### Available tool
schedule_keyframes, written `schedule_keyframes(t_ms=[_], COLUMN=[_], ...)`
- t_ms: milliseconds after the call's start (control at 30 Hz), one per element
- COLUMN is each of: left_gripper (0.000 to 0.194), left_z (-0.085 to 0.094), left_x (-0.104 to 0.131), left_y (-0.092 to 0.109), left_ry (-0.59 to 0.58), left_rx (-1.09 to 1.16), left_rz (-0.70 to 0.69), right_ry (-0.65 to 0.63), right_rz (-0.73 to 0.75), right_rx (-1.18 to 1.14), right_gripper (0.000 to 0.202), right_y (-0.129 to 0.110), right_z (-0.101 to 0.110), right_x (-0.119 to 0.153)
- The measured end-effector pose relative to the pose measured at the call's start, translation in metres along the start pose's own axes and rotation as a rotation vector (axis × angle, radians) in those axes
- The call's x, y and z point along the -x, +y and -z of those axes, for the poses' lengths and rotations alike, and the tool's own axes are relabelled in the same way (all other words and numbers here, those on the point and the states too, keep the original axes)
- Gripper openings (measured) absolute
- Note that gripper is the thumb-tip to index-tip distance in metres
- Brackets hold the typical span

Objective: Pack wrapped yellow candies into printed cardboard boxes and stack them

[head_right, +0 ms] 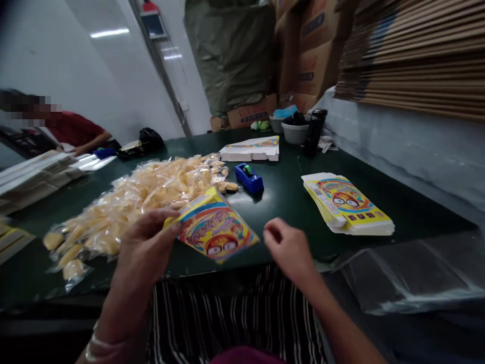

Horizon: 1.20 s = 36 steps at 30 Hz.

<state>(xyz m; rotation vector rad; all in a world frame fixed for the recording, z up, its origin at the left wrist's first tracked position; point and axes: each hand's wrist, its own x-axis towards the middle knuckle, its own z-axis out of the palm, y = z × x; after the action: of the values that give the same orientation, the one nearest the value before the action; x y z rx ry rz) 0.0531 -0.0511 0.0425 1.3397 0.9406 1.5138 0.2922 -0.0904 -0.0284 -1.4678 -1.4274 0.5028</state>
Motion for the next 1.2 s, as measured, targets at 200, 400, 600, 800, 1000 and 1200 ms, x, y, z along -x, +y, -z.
schedule_keyframes(t_ms=[200, 400, 600, 800, 1000, 1200], left_gripper=[0.023, 0.023, 0.031, 0.029, 0.028, 0.041], left_z=[-0.011, -0.011, 0.037, 0.049, 0.06, 0.061], left_x=[-0.022, 0.005, -0.015, -0.037, -0.044, -0.033], left_y=[-0.035, -0.08, -0.1, -0.123, -0.118, -0.123], left_ry=[-0.346, -0.385, -0.189, -0.284, -0.234, -0.249], left_rx=[0.019, -0.351, -0.807, -0.945, -0.934, -1.007], left_rz=[0.396, 0.224, -0.07, -0.209, -0.267, -0.23], right_ry=[-0.259, -0.502, -0.882, -0.675, -0.583, -0.55], right_rz=[0.699, 0.635, -0.04, 0.167, 0.149, 0.279], right_rx=[0.414, 0.352, 0.03, 0.534, 0.802, 0.736], right_gripper=[0.054, 0.043, 0.046, 0.068, 0.094, 0.091], right_y=[-0.018, 0.014, 0.05, 0.056, 0.054, 0.09], right_z=[0.024, 0.028, 0.042, 0.018, 0.009, 0.04], right_x=[-0.007, -0.008, -0.078, -0.083, -0.041, -0.037])
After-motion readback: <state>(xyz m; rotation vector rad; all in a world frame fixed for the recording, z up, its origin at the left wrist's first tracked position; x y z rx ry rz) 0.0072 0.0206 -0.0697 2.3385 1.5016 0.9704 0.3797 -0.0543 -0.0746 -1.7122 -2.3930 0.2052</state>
